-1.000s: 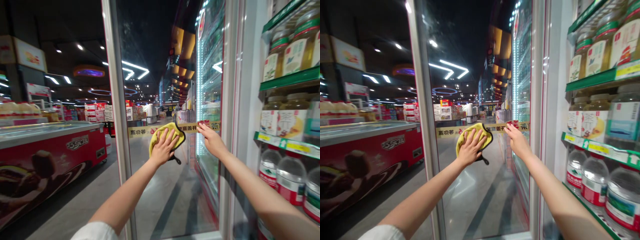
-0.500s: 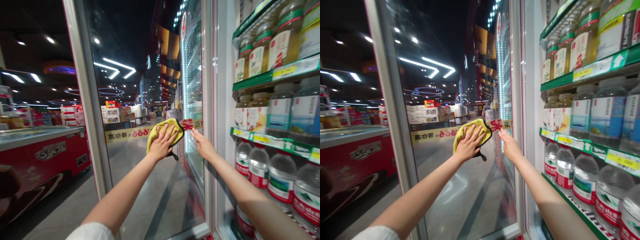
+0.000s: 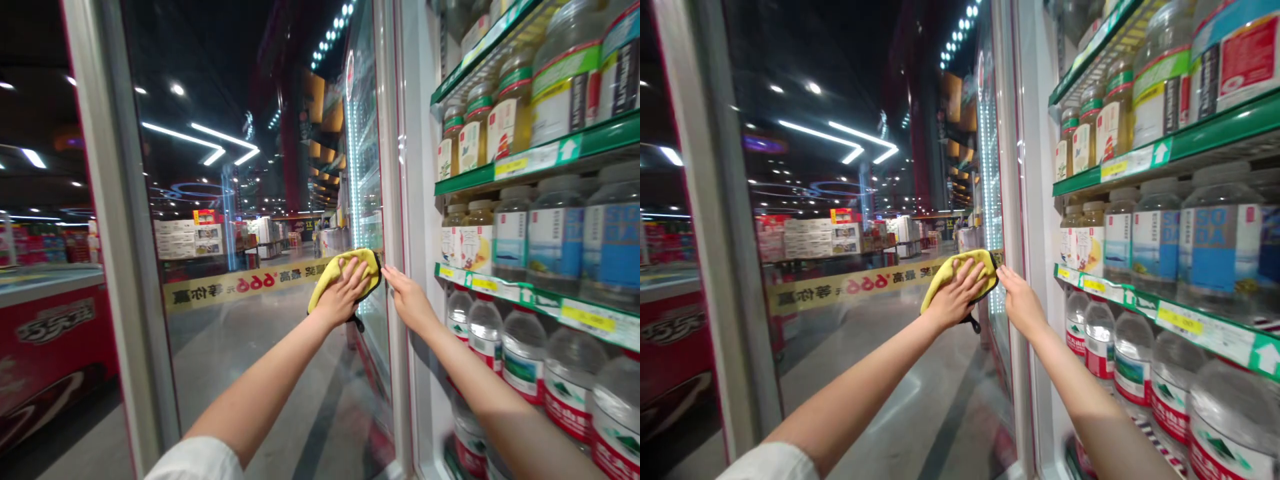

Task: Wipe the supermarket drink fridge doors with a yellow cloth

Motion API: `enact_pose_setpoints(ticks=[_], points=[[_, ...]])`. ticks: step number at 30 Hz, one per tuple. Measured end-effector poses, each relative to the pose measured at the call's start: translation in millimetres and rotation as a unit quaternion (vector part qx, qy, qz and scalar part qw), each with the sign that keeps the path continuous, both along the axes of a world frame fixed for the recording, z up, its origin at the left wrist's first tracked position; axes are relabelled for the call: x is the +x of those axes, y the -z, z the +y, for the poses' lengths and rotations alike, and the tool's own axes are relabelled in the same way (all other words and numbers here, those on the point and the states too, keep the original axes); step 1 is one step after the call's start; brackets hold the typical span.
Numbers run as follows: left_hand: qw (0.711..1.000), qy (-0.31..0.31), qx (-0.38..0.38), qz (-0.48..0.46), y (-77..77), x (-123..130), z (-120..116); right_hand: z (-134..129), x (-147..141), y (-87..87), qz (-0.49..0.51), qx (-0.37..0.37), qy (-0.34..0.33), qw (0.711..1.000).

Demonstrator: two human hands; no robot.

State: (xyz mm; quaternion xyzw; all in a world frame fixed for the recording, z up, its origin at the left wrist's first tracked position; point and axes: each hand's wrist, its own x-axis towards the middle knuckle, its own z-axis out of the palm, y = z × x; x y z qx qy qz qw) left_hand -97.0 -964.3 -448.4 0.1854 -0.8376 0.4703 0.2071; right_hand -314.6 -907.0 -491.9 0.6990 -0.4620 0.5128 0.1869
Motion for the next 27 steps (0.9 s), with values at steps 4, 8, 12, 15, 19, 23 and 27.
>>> enact_pose_setpoints(ticks=[4, 8, 12, 15, 19, 23, 27], points=[[1.000, -0.003, -0.004, 0.017, -20.1, -4.0, -0.9, -1.1, -12.5, 10.5, -0.021, 0.012, 0.016, 1.000], [0.993, -0.035, -0.009, 0.113, -49.7, -26.2, 1.3, -8.2, -17.4, 19.9, -0.040, 0.018, 0.021, 0.999], [1.000, -0.014, -0.001, 0.012, -0.7, -29.4, -4.0, -14.9, -20.7, 31.3, -0.059, 0.020, 0.012, 0.998], [0.996, 0.018, 0.009, -0.090, 40.4, -18.5, -10.1, -14.2, -27.7, 34.8, -0.076, 0.022, 0.016, 0.997], [0.996, 0.024, 0.026, -0.077, 27.6, -26.9, -14.2, -8.7, -36.8, 28.5, -0.094, 0.018, 0.034, 0.995], [1.000, 0.000, 0.026, 0.013, 16.1, -44.8, -13.4, -4.4, -36.6, 24.4, -0.105, 0.024, 0.054, 0.993], [0.994, 0.041, 0.023, -0.100, 61.6, -35.9, -14.4, 0.3, -35.5, 28.5, -0.102, 0.035, 0.066, 0.992]])
